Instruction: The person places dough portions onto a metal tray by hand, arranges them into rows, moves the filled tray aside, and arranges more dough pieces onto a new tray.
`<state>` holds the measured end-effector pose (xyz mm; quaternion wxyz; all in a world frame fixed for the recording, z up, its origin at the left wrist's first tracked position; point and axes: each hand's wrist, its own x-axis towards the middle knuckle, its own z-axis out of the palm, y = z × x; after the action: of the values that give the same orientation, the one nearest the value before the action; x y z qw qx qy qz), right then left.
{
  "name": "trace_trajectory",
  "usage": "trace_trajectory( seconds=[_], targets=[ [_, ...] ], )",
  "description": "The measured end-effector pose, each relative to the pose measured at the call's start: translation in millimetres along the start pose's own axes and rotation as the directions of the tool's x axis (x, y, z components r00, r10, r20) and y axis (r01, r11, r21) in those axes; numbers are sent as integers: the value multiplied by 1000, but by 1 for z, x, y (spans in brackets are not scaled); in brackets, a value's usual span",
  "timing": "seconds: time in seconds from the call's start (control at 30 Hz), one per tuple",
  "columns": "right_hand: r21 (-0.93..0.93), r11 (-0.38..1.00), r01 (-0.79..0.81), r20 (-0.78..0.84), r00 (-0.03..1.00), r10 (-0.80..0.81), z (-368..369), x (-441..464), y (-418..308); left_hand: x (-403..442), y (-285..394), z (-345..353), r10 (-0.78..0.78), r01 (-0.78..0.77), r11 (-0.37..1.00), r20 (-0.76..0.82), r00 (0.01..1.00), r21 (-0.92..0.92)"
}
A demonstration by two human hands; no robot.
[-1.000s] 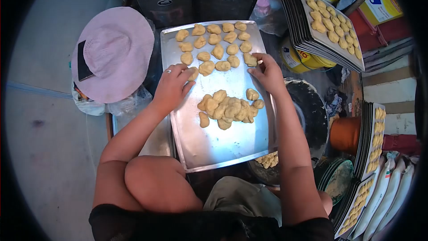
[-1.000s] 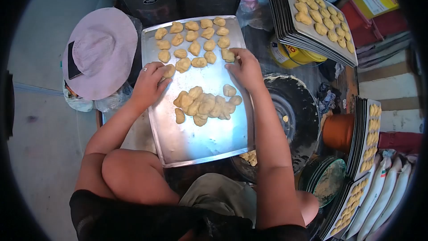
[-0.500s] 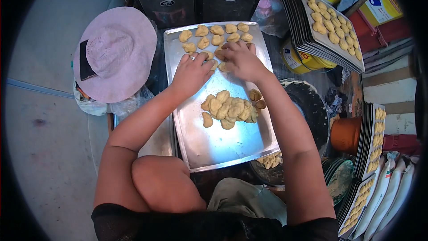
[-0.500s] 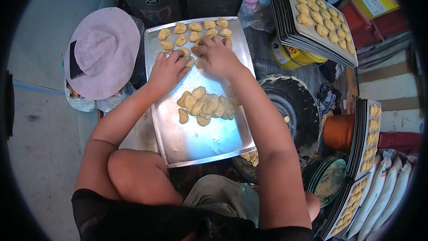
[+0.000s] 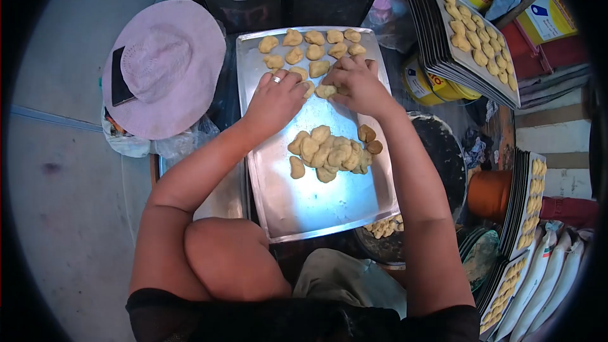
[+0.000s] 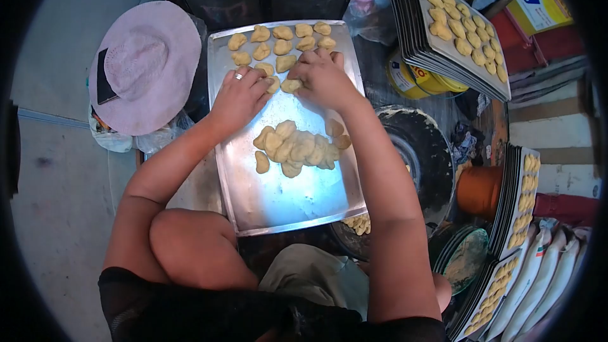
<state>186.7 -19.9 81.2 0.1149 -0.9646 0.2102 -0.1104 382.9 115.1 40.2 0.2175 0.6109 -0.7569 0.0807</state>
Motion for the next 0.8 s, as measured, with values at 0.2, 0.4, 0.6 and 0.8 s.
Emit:
trace_trajectory(
  seconds=[0.2,0.4,0.6,0.8],
  targets=[
    [112,989,-100,-107,988,112,-1,-17,4,12,14,-5,111,-111,994,-18,994,-21],
    [1,986,-167,-176,971,164,7,-26,12,18,17,5,176,-173,984,55,983,-48],
    [367,859,-357,-136,893,429,-1,-57,28,-23,28,-38,162,39,870,359,919,-492],
    [574,751,-326,-291,776,559,23,-32,50,-31,31,-46,143,207,744,454,880,-636]
  ],
)
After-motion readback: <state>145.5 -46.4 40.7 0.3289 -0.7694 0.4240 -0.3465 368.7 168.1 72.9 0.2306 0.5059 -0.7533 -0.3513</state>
